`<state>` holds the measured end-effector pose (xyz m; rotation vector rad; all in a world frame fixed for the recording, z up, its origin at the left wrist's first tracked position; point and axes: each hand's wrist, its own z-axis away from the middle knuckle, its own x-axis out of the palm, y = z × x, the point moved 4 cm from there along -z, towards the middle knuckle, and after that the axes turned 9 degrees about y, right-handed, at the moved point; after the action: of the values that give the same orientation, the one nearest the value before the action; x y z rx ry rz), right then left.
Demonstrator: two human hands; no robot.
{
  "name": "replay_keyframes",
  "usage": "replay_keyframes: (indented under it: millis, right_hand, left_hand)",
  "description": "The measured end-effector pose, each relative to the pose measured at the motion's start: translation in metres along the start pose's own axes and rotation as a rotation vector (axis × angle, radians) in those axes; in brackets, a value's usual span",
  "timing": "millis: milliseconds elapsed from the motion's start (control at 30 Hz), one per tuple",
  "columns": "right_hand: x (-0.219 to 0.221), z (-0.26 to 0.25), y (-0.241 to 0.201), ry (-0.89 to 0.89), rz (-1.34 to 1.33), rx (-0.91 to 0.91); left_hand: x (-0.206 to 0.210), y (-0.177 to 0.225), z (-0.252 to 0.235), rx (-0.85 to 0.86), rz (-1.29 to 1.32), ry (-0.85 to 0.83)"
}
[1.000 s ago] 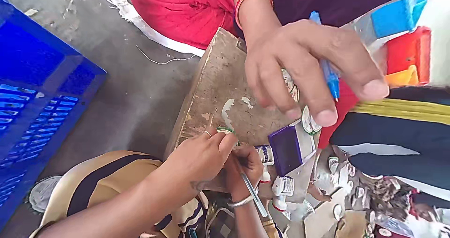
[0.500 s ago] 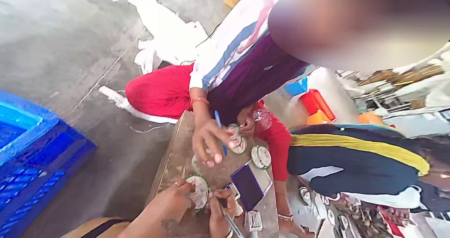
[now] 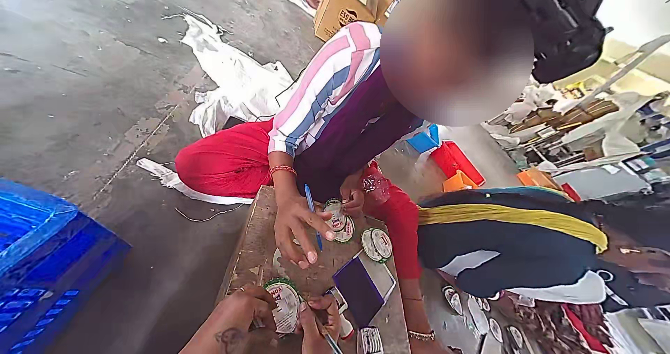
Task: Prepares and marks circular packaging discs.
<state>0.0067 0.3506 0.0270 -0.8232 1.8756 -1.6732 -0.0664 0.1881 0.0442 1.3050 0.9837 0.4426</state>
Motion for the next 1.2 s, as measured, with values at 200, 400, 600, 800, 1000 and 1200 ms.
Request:
replay_keyframes:
  millis: [200,400,600,800,1000,1200]
  right_hand:
    - [-0.004,-0.001,-0.005,0.129,-0.091,0.050]
    - [-0.003,-0.002,-0.003,0.105,-0.098,0.047]
    - [-0.003,-0.002,0.000,0.080,-0.067,0.017]
    - [-0.003,-0.001,0.000,0.073,-0.064,0.013]
    - [-0.002,-0.002,-0.001,0.071,-0.063,0.030]
    - [-0.001,-0.002,-0.001,0.060,-0.059,0.022]
  left_hand:
    - [-0.001,0.002,-0.002,-0.076,-0.078,0.055]
    - [-0.003,0.006,-0.003,-0.158,-0.095,0.140]
    - [0.000,0.006,-0.006,-0.219,-0.088,0.149]
    - [0.001,0.012,-0.003,0.002,-0.133,0.167]
    - [0.001,0.011,-0.004,-0.081,-0.146,0.046]
    - [0.003,0.009,-0.007,-0.147,-0.159,0.045]
